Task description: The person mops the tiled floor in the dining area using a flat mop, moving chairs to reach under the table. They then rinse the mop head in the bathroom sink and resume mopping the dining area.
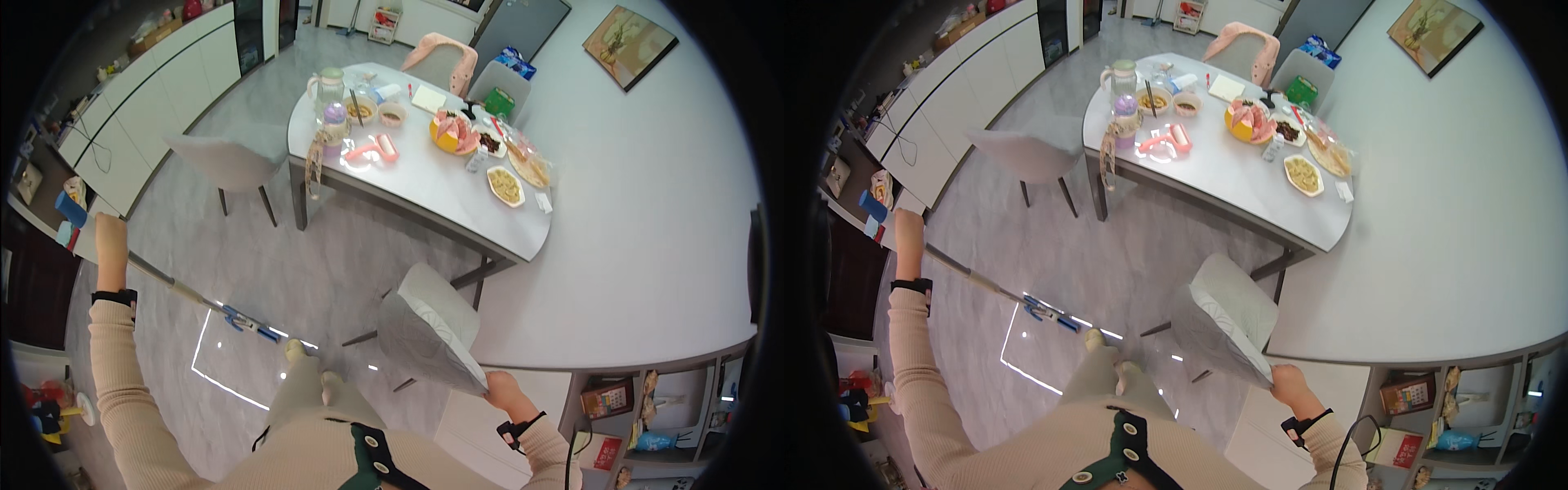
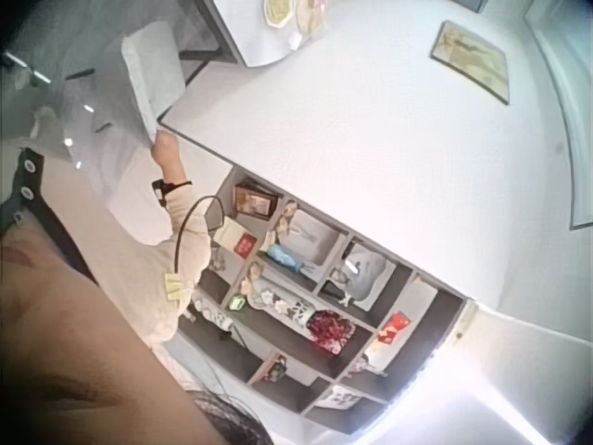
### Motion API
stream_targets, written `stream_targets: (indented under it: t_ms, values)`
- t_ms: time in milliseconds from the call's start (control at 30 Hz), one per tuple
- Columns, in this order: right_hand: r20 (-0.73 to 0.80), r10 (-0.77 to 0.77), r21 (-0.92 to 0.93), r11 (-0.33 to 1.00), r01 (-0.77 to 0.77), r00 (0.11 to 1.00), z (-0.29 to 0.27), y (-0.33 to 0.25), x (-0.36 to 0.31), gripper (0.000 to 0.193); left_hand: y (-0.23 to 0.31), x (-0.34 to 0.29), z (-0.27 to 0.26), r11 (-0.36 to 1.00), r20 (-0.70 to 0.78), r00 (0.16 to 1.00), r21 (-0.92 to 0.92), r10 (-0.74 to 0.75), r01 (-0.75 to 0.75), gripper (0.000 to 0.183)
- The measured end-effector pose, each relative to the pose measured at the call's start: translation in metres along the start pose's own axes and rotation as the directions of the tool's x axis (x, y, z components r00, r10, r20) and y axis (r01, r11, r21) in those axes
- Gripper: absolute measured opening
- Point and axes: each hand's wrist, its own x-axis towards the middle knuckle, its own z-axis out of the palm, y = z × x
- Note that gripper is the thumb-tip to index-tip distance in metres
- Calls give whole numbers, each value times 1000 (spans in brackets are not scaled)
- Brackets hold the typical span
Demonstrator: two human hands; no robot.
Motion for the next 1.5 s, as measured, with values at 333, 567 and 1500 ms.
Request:
stream_targets:
  t_ms: [333,567,1500]
  values:
    - [118,179,184,963,-198,977,-61,-32,51,49,2,90,21,991,133,985,-97,110,-97,16]
    - [-179,226,376,915,-146,957,-61,-53,57,64,12,154,39,976,276,939,5,206,-216,16]
    - [-293,-176,84,974,209,940,-94,-238,204,22,27,205,104,977,-8,1000,-212,3,-4,19]
